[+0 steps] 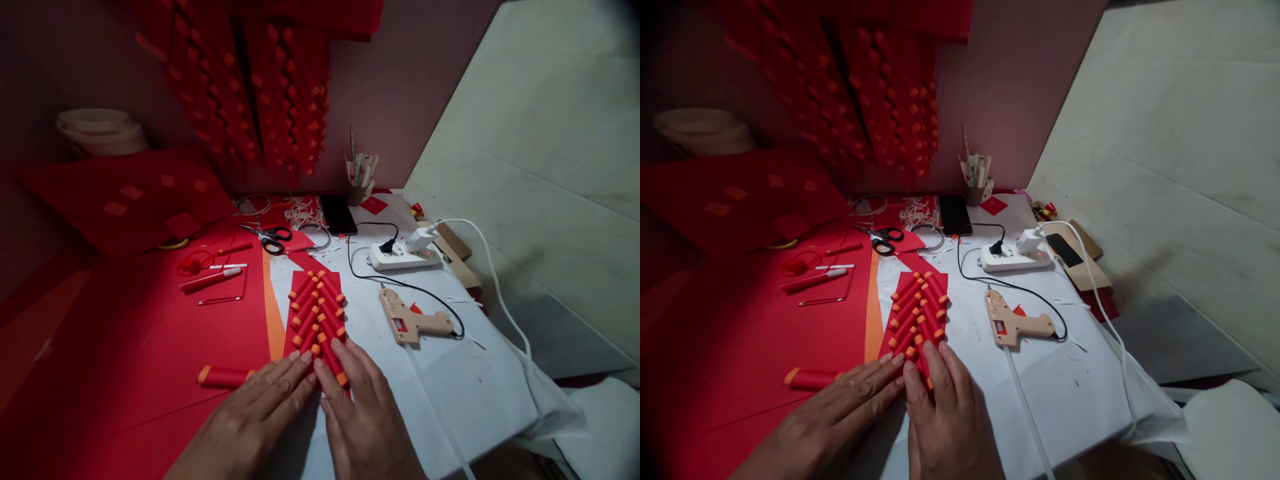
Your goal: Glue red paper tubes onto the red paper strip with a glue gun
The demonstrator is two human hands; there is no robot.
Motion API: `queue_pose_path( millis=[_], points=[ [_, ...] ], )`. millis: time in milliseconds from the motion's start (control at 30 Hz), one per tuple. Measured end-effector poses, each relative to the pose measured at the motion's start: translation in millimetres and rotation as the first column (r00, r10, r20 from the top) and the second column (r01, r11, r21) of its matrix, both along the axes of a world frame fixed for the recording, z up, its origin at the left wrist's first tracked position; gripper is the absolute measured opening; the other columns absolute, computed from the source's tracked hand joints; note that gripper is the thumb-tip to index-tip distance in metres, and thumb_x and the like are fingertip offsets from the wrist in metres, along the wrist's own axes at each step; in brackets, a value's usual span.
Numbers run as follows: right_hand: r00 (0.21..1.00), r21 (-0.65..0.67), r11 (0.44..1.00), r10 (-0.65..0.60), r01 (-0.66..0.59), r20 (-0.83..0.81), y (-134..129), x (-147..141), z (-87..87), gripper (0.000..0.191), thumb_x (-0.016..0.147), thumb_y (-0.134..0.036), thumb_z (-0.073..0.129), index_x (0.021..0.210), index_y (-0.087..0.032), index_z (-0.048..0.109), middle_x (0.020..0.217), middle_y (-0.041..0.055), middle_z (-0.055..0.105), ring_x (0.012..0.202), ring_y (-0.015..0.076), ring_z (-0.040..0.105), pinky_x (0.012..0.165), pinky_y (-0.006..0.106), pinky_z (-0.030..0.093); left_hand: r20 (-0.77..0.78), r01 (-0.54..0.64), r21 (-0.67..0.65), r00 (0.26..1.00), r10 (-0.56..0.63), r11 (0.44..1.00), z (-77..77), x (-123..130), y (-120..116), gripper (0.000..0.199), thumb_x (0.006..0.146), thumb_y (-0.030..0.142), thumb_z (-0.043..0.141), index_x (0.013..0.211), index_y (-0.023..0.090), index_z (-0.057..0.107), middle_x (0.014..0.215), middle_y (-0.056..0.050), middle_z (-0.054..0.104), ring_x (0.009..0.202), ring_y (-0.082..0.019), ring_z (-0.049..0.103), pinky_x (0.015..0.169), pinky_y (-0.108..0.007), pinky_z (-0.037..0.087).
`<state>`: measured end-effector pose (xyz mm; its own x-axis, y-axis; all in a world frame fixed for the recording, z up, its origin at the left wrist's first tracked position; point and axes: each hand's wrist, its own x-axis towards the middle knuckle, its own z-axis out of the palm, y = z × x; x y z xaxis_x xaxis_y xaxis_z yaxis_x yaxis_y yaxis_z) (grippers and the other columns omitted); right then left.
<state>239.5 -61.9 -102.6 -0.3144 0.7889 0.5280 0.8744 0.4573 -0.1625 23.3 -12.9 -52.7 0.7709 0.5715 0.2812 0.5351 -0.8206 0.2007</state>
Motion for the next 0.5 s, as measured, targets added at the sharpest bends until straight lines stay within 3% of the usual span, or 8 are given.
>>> queue_pose_path(
  millis=[267, 500],
  points=[
    [1.0, -0.058, 0.998, -0.007, 0.008, 0.018, -0.3, -3.3, 3.7, 0.056, 0.088, -0.015, 0.054, 0.143, -0.011, 0.054, 0.152, 0.0222, 0.043, 0.14, 0.0388, 0.041, 0.095, 0.052, 0.06, 0.038, -0.002, -0.054, 0.999, 0.004, 0.999, -9.1, -2.9, -1.5, 0.08, 0.085, 0.002, 0.042, 0.157, 0.034, 0.032, 0.147, 0.0, 0.058, 0.124, -0.02, 0.066, 0.099, -0.033, 0.056],
    [0.998, -0.069, 0.998, -0.003, 0.007, 0.063, 0.0, -2.1, 2.8, 0.056, 0.089, -0.017, 0.056, 0.144, -0.012, 0.054, 0.152, 0.023, 0.044, 0.139, 0.0394, 0.043, 0.095, 0.052, 0.06, -0.03, 0.024, 0.031, 0.999, -0.023, 0.999, -11.2, -3.9, -1.3, 0.07, 0.09, 0.009, 0.042, 0.157, 0.029, 0.033, 0.148, -0.003, 0.057, 0.125, -0.022, 0.065, 0.093, -0.035, 0.059]
  ],
)
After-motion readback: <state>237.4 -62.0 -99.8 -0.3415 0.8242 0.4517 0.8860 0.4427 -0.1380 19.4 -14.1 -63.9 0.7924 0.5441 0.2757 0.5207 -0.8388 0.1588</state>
